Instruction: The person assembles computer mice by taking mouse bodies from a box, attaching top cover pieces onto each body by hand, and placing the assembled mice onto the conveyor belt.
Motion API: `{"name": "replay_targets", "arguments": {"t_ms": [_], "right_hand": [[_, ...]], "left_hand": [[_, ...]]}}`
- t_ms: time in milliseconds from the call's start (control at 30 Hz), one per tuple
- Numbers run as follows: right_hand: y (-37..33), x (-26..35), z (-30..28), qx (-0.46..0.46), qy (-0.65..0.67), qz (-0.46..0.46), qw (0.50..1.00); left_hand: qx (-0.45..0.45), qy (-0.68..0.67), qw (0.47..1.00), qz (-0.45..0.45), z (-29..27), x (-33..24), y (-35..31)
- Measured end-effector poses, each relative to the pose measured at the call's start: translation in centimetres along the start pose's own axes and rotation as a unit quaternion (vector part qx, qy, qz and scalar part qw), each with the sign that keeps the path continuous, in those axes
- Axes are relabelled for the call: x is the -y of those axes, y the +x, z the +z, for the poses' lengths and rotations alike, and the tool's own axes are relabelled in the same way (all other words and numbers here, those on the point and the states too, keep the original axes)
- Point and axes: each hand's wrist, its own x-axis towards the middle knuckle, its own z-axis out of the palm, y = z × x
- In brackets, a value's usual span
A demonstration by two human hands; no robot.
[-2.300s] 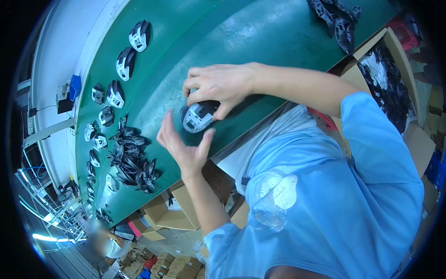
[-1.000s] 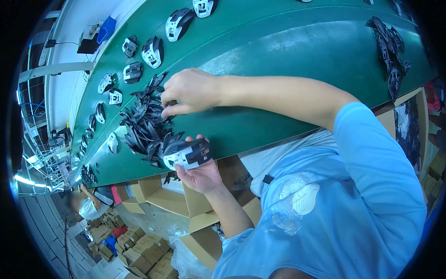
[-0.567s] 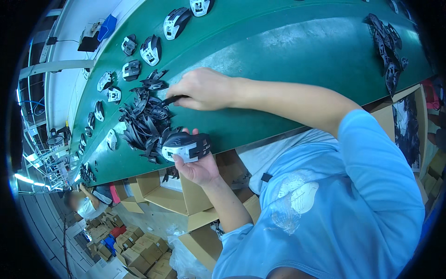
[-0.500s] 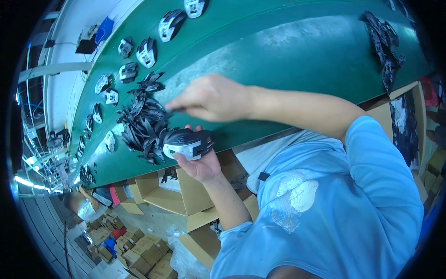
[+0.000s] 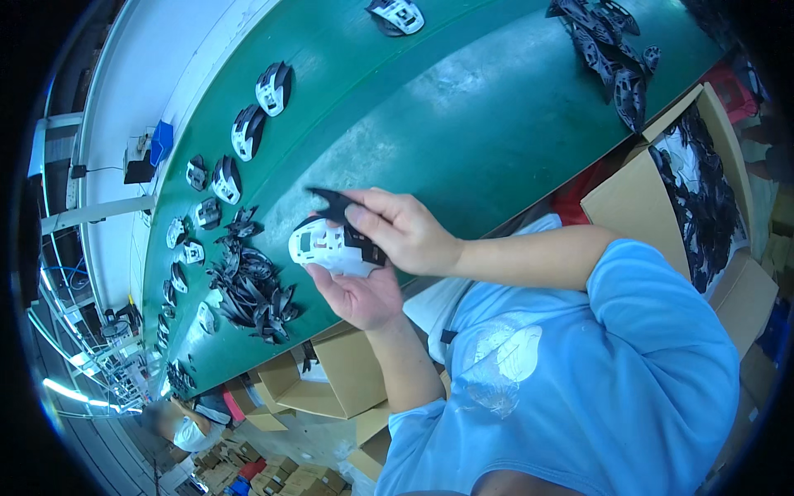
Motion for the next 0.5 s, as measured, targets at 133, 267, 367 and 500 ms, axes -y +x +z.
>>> {"name": "replay_targets", "arguments": {"t_ms": [133,267,367,500], "right_hand": [[0.5,1.1,-2.8,0.032,0.092,0.126,0.987],[0.7,0.2,-3.1,0.143,-0.248,-0.203,0.936],[-0.5,-1.0,-1.5,0.152,-0.183,-0.203,0.950],[-0.4,-0.8,-2.1,0.165,-0.178,-0.191,0.951]], "left_hand": [[0.029,0.133,0.991,0.013,-2.6,-0.4,0.3],[-0.067,0.204,0.975,0.054,-3.1,0.7,0.9],[-0.090,0.249,0.958,0.107,-2.9,1.6,0.7],[-0.146,0.172,0.964,0.142,-3.2,1.9,0.3]]}}
